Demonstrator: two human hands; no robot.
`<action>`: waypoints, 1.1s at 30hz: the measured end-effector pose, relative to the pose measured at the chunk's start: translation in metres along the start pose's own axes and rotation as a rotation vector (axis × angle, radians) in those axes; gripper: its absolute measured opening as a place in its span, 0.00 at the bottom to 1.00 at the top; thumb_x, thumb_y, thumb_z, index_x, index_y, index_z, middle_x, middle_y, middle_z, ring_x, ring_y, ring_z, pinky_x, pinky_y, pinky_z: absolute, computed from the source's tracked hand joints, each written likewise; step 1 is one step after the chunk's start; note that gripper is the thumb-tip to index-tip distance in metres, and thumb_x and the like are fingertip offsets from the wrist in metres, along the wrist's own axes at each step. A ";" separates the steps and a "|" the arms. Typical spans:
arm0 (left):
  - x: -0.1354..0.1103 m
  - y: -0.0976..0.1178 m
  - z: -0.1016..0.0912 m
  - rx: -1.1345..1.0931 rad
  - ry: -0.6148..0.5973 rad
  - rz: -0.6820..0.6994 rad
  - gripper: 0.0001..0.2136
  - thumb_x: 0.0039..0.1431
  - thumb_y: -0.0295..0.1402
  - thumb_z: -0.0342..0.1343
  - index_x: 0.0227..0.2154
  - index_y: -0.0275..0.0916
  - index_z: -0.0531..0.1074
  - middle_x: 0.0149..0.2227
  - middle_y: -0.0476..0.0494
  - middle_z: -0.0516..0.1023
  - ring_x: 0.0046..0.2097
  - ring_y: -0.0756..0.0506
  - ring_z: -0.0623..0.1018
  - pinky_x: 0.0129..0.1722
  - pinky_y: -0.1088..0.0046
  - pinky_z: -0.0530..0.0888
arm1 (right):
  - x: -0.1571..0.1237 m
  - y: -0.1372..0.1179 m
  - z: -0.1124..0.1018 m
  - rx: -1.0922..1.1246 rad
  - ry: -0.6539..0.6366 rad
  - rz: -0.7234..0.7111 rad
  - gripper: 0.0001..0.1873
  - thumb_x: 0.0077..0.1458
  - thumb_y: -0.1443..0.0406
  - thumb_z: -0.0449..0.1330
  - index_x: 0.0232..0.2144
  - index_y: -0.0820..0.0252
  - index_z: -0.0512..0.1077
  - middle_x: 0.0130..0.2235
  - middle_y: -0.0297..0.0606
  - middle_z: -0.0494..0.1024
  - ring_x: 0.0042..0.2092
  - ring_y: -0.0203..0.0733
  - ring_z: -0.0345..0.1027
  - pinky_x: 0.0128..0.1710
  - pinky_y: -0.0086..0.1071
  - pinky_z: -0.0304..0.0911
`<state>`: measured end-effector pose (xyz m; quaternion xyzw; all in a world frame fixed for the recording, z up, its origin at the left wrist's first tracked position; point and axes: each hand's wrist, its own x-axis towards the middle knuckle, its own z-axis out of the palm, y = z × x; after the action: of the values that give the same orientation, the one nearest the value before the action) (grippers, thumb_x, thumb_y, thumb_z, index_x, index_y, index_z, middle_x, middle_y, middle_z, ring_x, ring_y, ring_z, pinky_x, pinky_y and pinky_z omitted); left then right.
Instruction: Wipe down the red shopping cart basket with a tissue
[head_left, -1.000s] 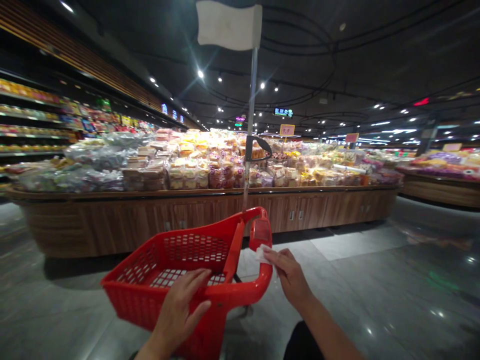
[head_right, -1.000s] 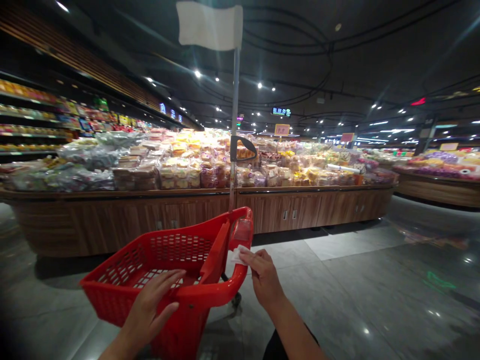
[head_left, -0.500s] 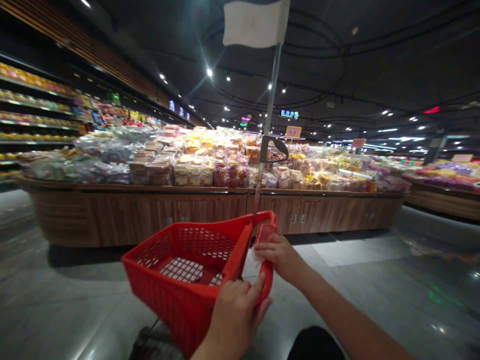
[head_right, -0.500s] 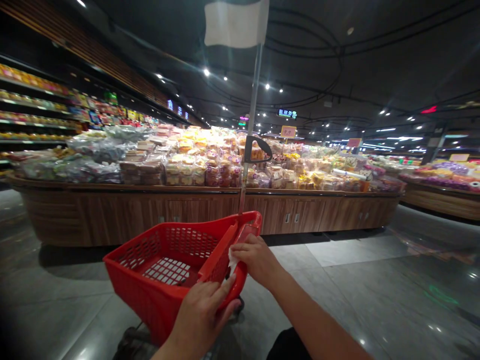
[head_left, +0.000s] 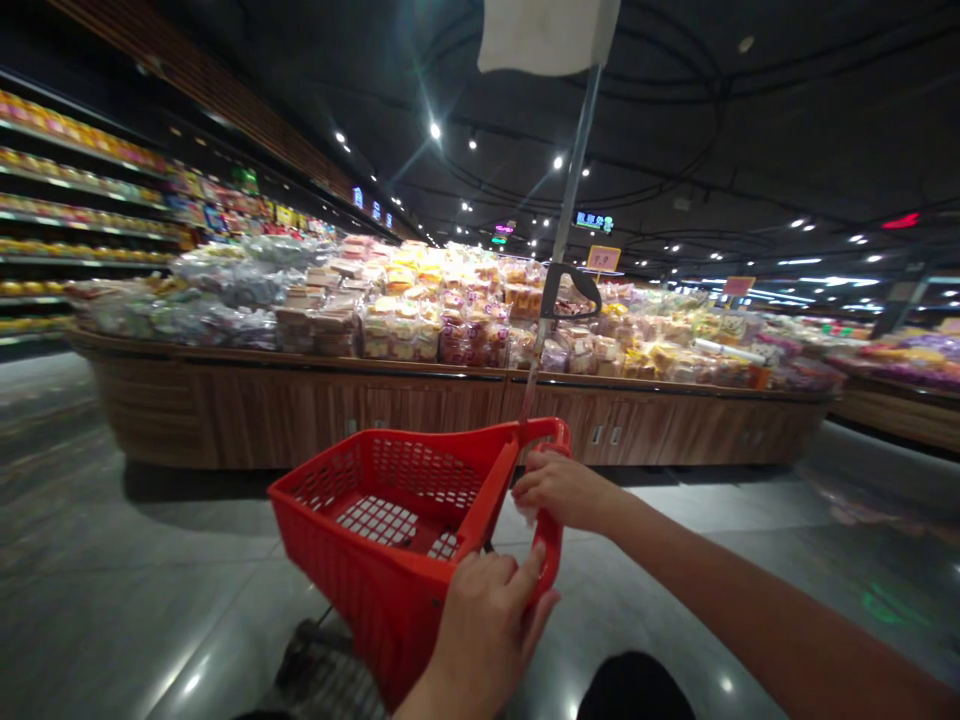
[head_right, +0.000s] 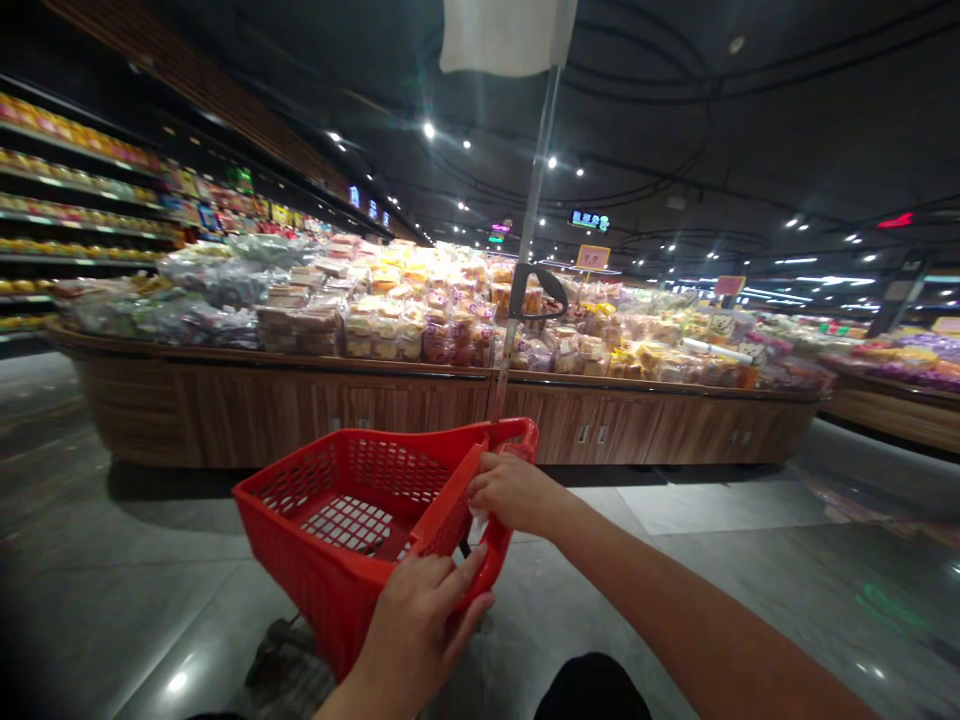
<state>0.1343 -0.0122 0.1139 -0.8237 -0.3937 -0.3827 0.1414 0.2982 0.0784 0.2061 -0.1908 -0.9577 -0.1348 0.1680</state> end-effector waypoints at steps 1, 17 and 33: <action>0.000 0.000 0.000 0.000 -0.001 0.004 0.16 0.58 0.39 0.53 0.48 0.41 0.69 0.26 0.46 0.74 0.29 0.45 0.74 0.30 0.67 0.68 | 0.002 0.000 -0.002 0.016 -0.035 -0.035 0.13 0.54 0.72 0.56 0.21 0.56 0.75 0.28 0.31 0.80 0.32 0.37 0.66 0.40 0.32 0.60; -0.001 -0.001 -0.002 -0.018 -0.005 0.000 0.17 0.58 0.39 0.53 0.49 0.41 0.69 0.27 0.45 0.74 0.30 0.45 0.74 0.30 0.68 0.68 | 0.009 0.008 0.000 0.053 -0.135 -0.150 0.13 0.52 0.72 0.58 0.18 0.56 0.73 0.22 0.32 0.76 0.28 0.36 0.64 0.39 0.33 0.60; -0.008 -0.014 -0.014 -0.037 0.007 0.048 0.15 0.58 0.39 0.52 0.48 0.44 0.70 0.27 0.46 0.75 0.31 0.46 0.75 0.33 0.68 0.71 | -0.077 -0.007 0.021 0.172 0.697 0.601 0.19 0.58 0.72 0.51 0.50 0.53 0.70 0.45 0.41 0.77 0.46 0.45 0.69 0.45 0.43 0.66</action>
<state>0.1133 -0.0152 0.1160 -0.8341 -0.3663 -0.3892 0.1365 0.3570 0.0539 0.1572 -0.3884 -0.7541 -0.0564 0.5266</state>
